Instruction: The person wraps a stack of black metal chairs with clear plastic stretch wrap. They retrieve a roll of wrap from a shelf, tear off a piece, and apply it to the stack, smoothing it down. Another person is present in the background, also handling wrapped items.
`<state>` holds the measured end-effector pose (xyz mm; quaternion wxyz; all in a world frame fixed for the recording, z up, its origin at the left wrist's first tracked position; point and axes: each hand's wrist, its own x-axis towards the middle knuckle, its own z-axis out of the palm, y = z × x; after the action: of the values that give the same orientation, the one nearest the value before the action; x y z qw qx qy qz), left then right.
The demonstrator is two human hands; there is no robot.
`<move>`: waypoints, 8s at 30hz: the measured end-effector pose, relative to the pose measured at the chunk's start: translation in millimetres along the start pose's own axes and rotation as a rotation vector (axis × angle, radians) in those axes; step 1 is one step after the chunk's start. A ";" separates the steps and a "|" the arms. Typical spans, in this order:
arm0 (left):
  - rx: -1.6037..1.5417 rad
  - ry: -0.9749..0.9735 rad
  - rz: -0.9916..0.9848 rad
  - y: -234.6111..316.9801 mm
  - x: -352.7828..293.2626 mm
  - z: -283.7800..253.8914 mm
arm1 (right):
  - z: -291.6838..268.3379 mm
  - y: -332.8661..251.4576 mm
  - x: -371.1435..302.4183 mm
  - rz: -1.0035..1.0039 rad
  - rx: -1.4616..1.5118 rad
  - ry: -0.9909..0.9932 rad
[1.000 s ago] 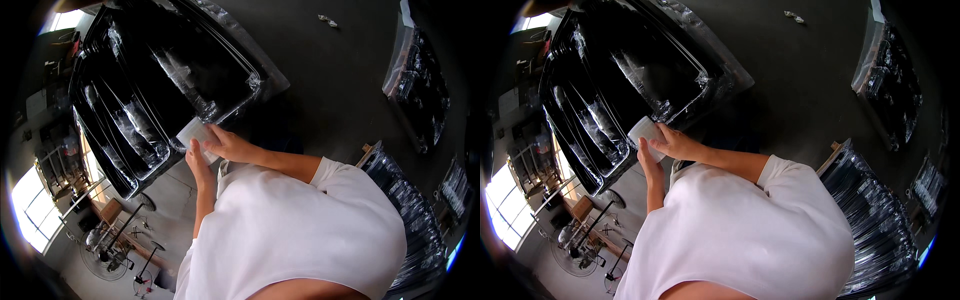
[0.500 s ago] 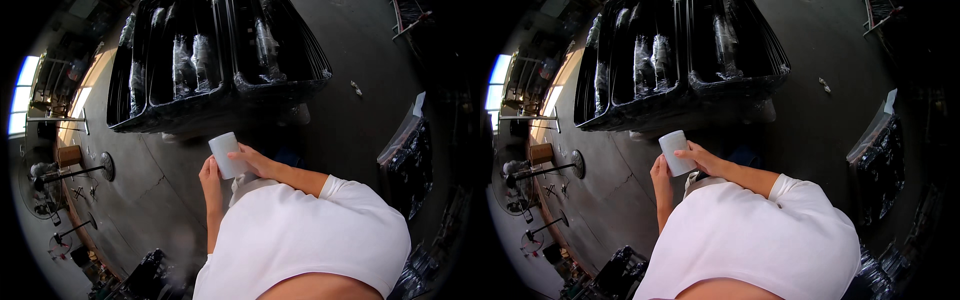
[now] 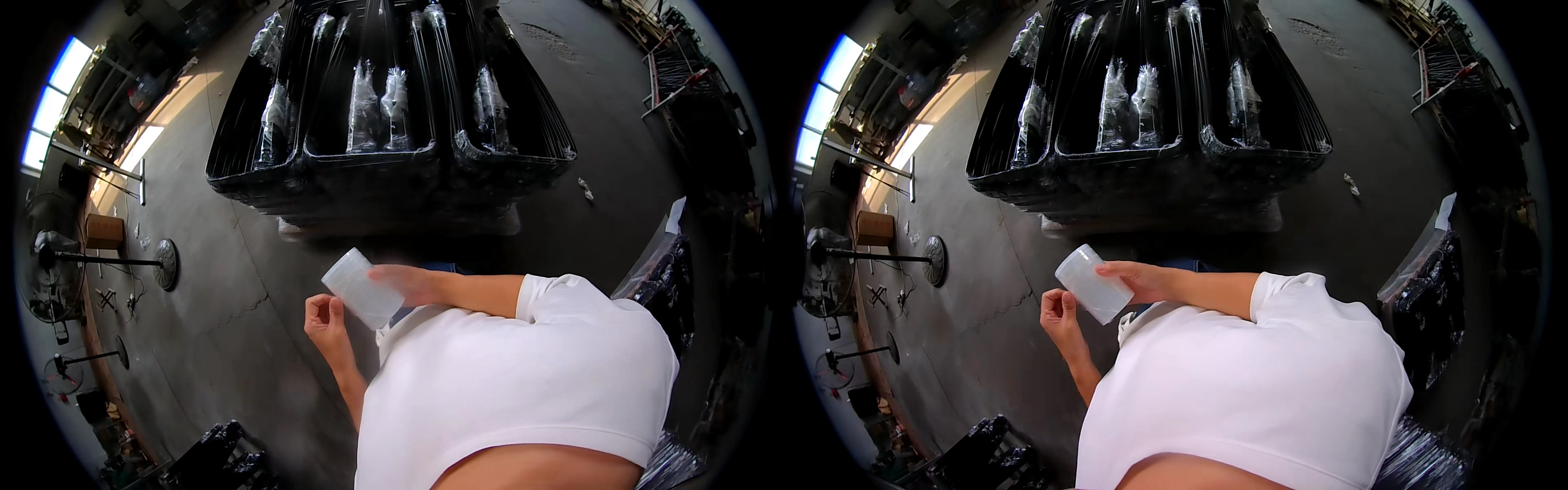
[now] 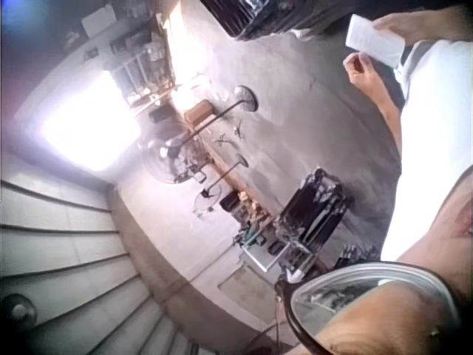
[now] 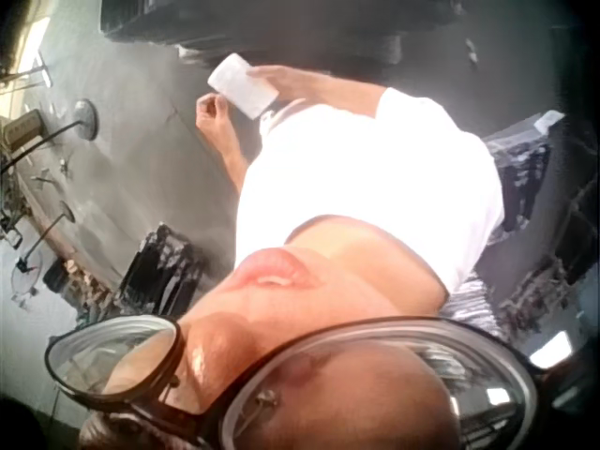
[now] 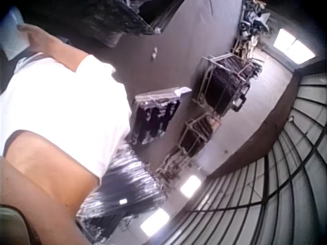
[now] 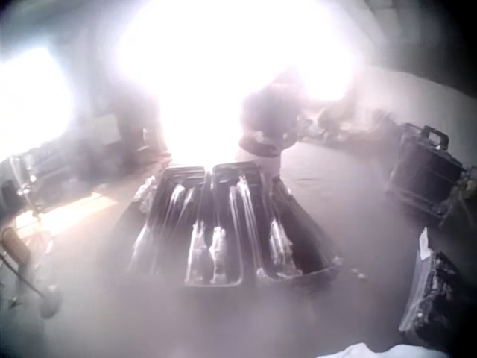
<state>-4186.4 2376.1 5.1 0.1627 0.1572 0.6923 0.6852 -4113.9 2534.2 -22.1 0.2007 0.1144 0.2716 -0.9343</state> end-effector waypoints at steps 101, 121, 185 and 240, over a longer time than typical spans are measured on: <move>-0.228 -0.879 -0.534 31.5 1143.5 -346.6 | 100.0 -545.3 992.8 -0.815 0.059 0.612; 0.116 -1.257 -0.984 -6.1 1190.6 -103.7 | -16.8 -615.6 903.5 -1.031 0.529 1.257; 0.098 -1.325 -1.070 2.1 1430.5 134.9 | -221.7 -752.1 735.8 -1.564 1.254 2.011; 1.304 -2.872 -0.922 -41.6 1462.5 610.7 | -244.5 -908.1 751.9 -2.803 1.485 2.167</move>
<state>-5229.9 3568.3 -55.6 -0.7213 -0.4564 -0.1235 0.5061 -5156.9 3135.3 -47.6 0.8947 -0.3424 0.2476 -0.1449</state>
